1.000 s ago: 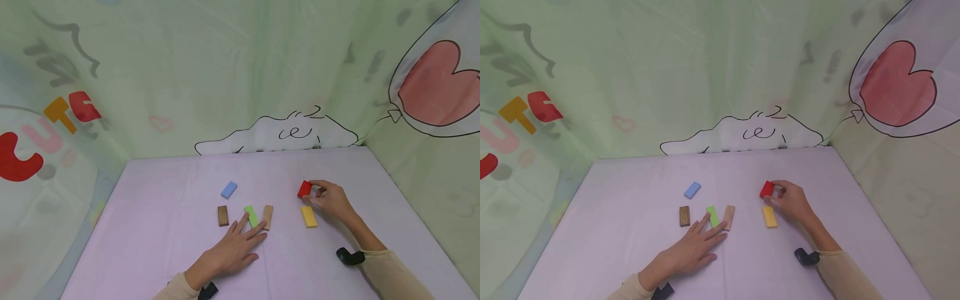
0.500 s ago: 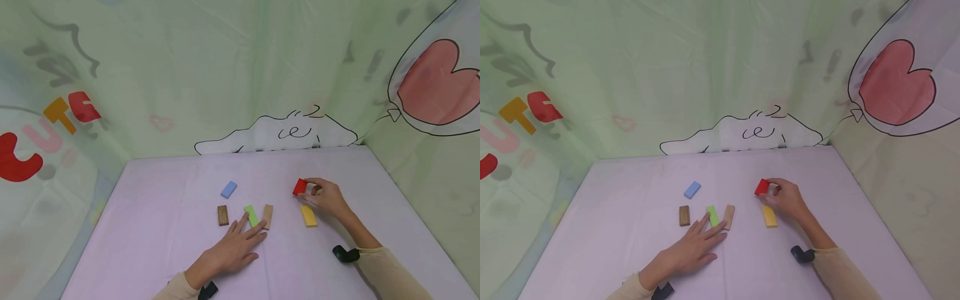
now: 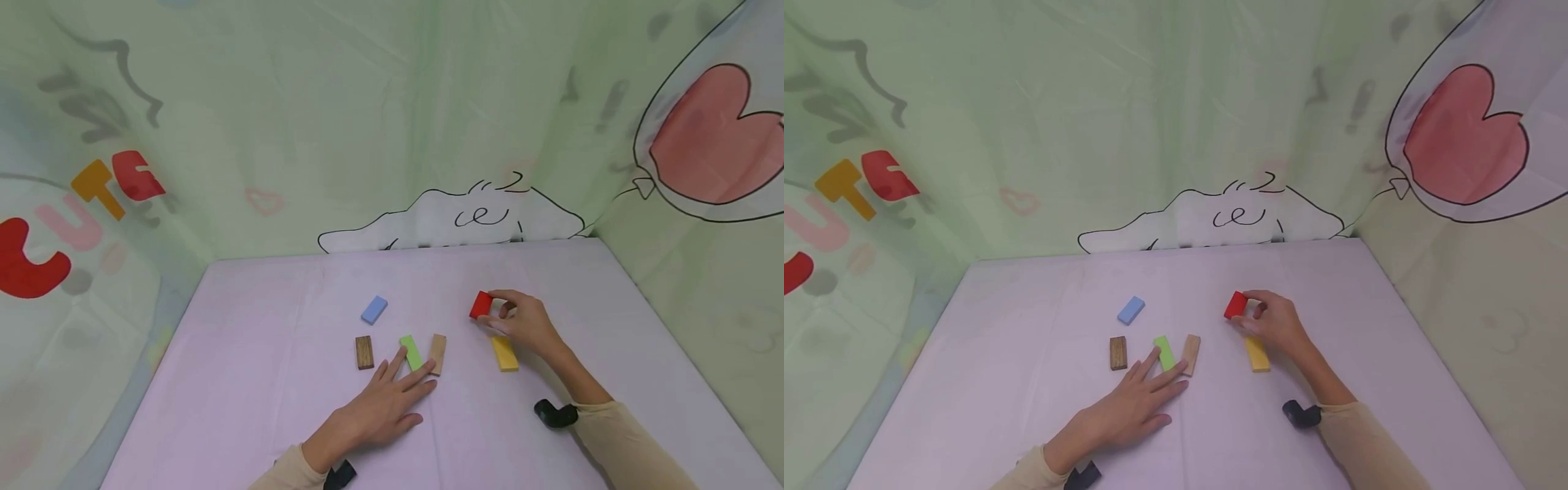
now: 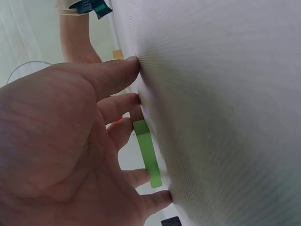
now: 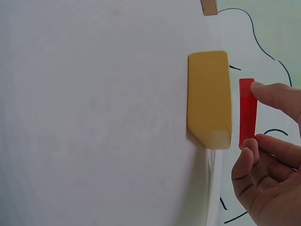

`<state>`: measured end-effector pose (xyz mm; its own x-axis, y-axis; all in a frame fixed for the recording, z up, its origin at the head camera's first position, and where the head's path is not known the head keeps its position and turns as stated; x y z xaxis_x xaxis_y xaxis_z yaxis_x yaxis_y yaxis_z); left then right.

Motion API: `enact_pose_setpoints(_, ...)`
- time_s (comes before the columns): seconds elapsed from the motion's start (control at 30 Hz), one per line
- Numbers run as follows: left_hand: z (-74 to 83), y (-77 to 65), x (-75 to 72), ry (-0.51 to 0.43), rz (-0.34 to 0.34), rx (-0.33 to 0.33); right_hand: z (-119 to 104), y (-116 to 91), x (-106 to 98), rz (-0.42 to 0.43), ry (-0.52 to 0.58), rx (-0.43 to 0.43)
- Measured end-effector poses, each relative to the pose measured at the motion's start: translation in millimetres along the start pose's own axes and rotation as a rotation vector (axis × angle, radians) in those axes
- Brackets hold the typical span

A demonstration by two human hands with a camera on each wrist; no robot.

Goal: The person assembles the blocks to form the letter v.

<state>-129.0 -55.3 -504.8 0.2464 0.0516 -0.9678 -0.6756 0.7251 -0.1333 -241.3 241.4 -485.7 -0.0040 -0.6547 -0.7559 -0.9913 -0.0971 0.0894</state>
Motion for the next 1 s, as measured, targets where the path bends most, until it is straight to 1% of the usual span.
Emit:
enact_pose_setpoints(0.3,-0.1,0.3,0.3,-0.001,-0.003,0.001,-7,3,9,-0.02,0.016,0.013)
enact_pose_setpoints(0.47,0.0,-0.2,-0.4,-0.01,0.0,0.005,-11,4,12,-0.025,0.007,0.02)
enact_pose_setpoints(0.77,0.3,-0.6,-1.4,-0.004,-0.002,0.002,-18,5,17,-0.039,0.049,0.0)
enact_pose_setpoints(1.0,-0.1,0.7,0.3,0.005,-0.003,0.003,-22,5,22,-0.045,0.049,-0.014)
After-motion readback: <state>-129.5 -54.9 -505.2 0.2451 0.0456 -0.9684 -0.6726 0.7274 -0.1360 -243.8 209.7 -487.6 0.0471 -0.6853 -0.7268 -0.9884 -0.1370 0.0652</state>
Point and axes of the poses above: each hand's wrist, its own y-axis towards the middle knuckle, its own x-axis out of the palm, z = x × y, the point moved 3 cm from there along y, towards the middle knuckle
